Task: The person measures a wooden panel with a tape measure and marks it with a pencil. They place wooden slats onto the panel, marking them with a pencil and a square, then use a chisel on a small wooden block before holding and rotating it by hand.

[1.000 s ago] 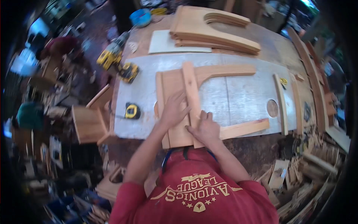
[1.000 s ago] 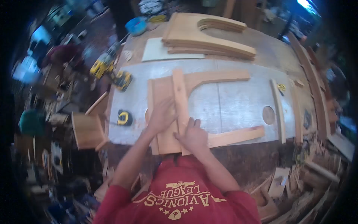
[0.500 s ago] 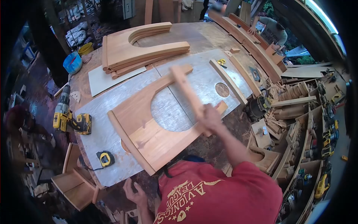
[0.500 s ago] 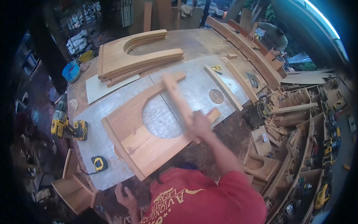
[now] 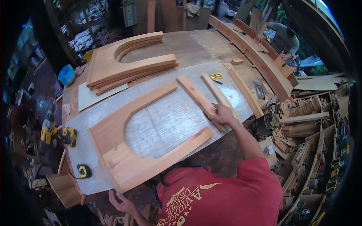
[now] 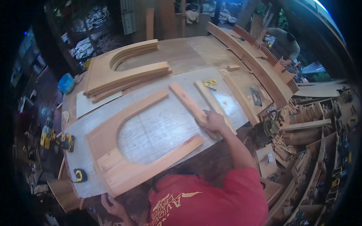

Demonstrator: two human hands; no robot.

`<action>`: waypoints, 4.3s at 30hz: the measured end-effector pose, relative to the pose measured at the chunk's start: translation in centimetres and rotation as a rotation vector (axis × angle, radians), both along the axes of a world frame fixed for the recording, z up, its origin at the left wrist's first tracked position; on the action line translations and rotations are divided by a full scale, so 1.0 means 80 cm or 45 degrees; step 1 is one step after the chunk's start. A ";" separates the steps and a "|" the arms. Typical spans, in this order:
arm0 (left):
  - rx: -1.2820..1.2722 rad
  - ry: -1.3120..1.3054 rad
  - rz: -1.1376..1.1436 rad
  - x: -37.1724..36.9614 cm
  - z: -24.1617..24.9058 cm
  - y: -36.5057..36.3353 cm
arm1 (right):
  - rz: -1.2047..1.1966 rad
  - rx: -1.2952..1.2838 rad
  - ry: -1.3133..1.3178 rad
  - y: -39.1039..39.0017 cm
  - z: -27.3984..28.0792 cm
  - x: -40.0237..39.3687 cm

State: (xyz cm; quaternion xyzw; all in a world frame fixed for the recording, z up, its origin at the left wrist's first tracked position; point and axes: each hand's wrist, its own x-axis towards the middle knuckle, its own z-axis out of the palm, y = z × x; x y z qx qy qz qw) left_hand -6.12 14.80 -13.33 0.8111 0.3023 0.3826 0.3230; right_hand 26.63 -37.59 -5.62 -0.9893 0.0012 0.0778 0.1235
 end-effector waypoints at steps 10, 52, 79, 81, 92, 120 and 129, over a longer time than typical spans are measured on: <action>0.211 -0.117 0.364 0.003 0.046 -0.180 | -0.511 -0.013 -0.036 -0.177 -0.041 0.120; 0.291 -0.037 0.265 -0.035 0.051 -0.119 | -0.422 0.506 -0.257 -0.245 -0.041 0.053; -1.108 -0.199 -0.060 -0.132 0.150 -0.050 | 1.367 1.292 0.810 0.392 0.068 -0.258; -1.025 0.009 -0.007 -0.139 0.123 -0.073 | 1.153 1.296 0.469 0.388 0.057 -0.200; -0.895 0.360 0.080 -0.030 0.052 -0.207 | 0.326 2.089 1.709 0.419 -0.020 -0.031; -1.022 0.491 0.099 0.023 0.053 -0.201 | 0.919 1.607 1.815 0.428 -0.063 -0.018; -1.030 0.515 0.103 0.025 0.065 -0.202 | 1.506 1.117 1.579 0.481 -0.060 -0.033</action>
